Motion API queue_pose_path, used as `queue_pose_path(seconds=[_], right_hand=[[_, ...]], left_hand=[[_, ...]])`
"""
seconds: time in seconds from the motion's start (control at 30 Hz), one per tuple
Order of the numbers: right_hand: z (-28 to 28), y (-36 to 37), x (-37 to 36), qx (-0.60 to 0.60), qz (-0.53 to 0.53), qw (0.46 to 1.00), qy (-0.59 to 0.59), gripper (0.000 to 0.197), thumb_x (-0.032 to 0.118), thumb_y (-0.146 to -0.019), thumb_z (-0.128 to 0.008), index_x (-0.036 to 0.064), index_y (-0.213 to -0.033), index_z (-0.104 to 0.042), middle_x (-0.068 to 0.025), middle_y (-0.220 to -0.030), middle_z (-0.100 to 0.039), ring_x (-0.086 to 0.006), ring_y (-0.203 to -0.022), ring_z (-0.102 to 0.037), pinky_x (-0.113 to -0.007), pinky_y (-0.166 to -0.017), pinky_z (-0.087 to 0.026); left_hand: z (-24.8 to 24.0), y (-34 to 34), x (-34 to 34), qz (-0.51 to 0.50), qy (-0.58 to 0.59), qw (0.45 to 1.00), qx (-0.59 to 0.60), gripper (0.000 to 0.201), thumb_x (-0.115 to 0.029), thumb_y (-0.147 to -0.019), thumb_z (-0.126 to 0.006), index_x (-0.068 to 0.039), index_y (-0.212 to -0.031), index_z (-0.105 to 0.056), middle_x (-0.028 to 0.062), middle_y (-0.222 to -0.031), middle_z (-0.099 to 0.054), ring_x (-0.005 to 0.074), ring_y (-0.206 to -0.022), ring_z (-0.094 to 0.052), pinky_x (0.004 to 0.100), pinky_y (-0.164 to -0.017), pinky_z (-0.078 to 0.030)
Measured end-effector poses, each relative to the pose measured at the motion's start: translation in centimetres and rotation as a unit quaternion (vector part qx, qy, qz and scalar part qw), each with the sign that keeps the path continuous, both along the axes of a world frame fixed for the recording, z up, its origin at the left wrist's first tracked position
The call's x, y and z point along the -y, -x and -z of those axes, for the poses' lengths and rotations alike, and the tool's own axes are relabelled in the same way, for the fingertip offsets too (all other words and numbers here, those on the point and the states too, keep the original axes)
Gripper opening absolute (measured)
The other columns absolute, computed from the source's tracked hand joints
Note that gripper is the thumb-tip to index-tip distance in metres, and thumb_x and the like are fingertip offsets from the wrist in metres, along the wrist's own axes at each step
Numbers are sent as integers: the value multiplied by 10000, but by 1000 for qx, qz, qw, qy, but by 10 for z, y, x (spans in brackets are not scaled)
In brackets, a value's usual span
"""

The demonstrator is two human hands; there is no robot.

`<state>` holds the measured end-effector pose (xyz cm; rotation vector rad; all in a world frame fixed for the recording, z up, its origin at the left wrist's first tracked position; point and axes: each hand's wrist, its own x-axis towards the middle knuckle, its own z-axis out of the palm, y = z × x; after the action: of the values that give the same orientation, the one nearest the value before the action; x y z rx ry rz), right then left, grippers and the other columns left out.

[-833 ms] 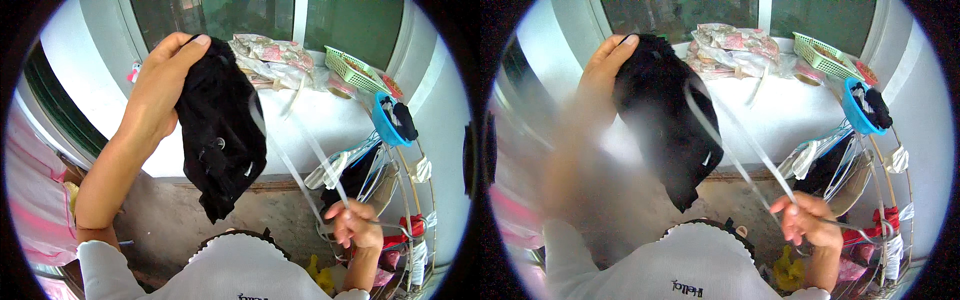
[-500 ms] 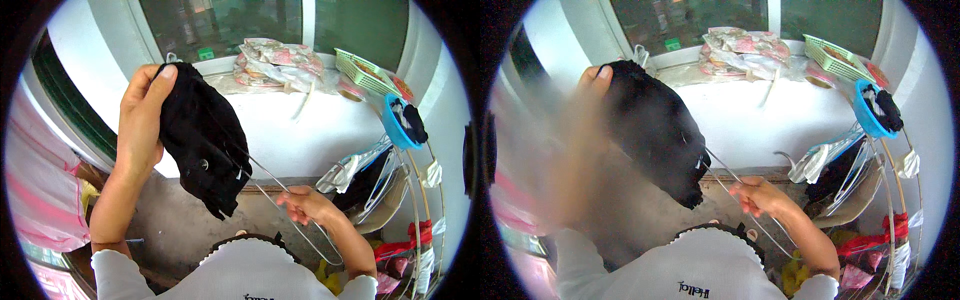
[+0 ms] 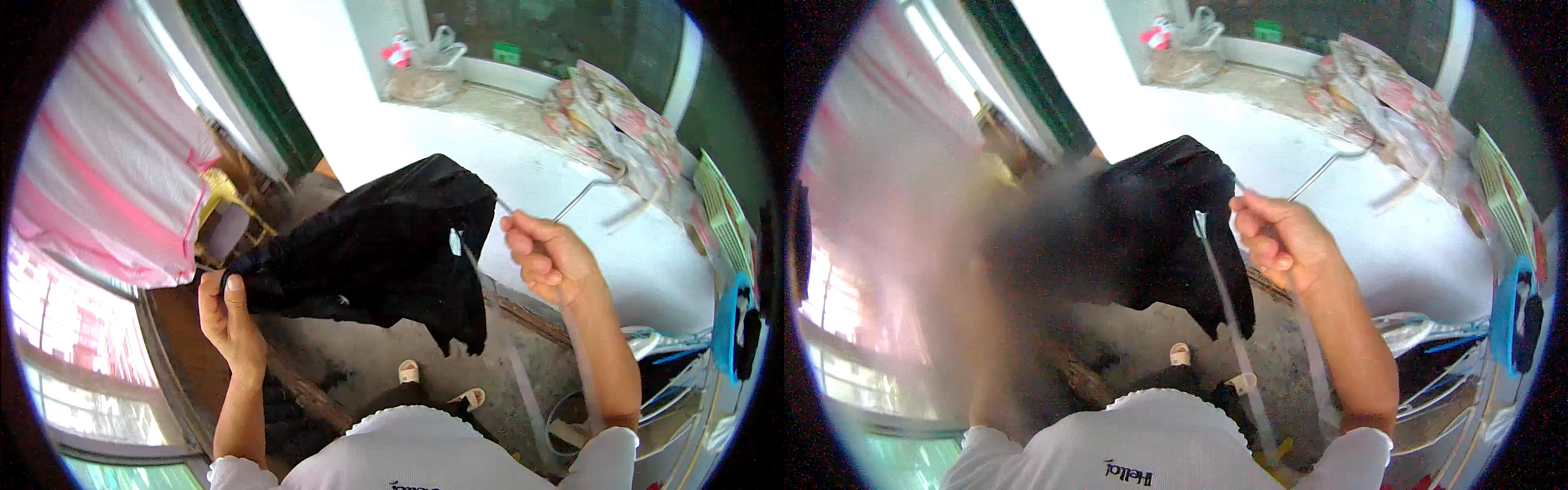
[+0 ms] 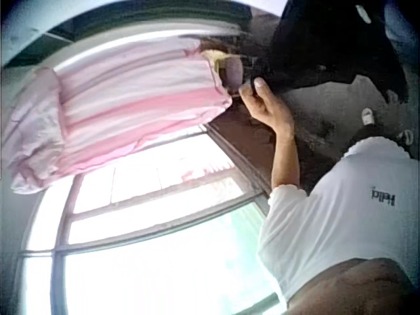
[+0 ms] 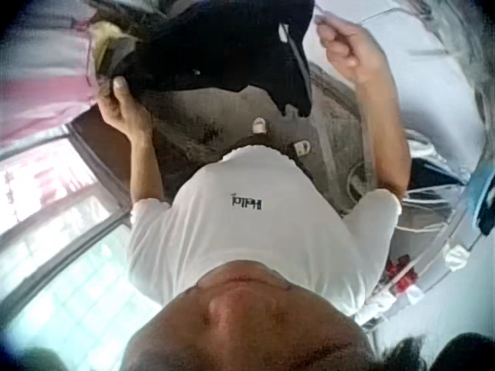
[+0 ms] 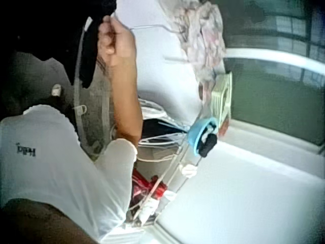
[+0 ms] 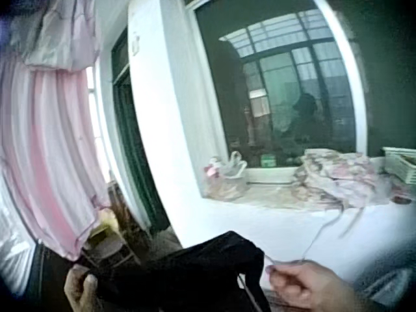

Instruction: The person takes wet clothes from a blue basin, places them on hangers, and hangs them on a clothes rack. The person handles a black garment and a striped garment, using hangers to hang them on a rack near a window.

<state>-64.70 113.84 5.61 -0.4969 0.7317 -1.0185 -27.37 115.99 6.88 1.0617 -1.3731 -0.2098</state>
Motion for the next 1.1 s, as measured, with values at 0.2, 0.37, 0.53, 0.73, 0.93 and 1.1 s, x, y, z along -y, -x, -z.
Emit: queue_pose_path(seconds=[0.2, 0.37, 0.53, 0.73, 0.93, 1.1], right_hand=[[12, -54, 12, -87, 38, 994, -52, 215, 212, -970, -410, 39, -921, -528, 56, -525, -390, -42, -320, -288, -193, -242, -222], [12, -85, 47, -19, 62, 993, -94, 174, 189, -959, -416, 52, -904, -509, 66, -512, -345, -46, -329, -285, -204, -248, -226], [2, -126, 89, 39, 66, 997, -19, 160, 185, -953, -426, 52, -886, -481, 73, -513, -339, -54, -337, -268, -202, -276, -226], [4, -243, 122, -26, 186, 982, 28, 208, 164, -934, -455, 75, -746, -462, 47, -538, -362, -64, -382, -274, -206, -322, -193], [35, -346, 153, -47, 248, 957, 142, 303, 114, -869, -439, 136, -586, -332, 32, -490, -322, -63, -348, -275, -232, -304, -204], [47, -386, 156, -249, 341, 876, 233, 266, 172, -917, -413, -36, -753, -434, -151, -677, -481, -287, -603, -467, -393, -608, -376]], left_hand=[[35, -42, -12, 44, -53, 976, -208, 105, -143, -925, -544, -52, -975, -525, -11, -892, -504, 76, -832, -454, 227, -801, -374], [31, -79, 19, -70, -45, 996, -26, 77, -63, -872, -585, -26, -935, -559, 34, -869, -500, 114, -808, -476, 240, -756, -389], [33, -117, 18, -166, 47, 929, 329, 285, 57, -693, -669, -16, -965, -628, 99, -824, -500, 212, -700, -522, 285, -592, -436], [29, -111, -26, -180, -66, 926, 324, 215, 20, -739, -684, -9, -948, -645, 88, -730, -495, 195, -608, -507, 279, -531, -413], [37, -98, -72, -256, -99, 929, 247, 158, -12, -786, -666, 11, -940, -634, 85, -700, -498, 159, -542, -485, 266, -484, -388], [26, -101, -99, -328, -94, 909, 239, 153, -6, -792, -655, 18, -941, -624, 95, -722, -517, 176, -566, -520, 269, -495, -412]])
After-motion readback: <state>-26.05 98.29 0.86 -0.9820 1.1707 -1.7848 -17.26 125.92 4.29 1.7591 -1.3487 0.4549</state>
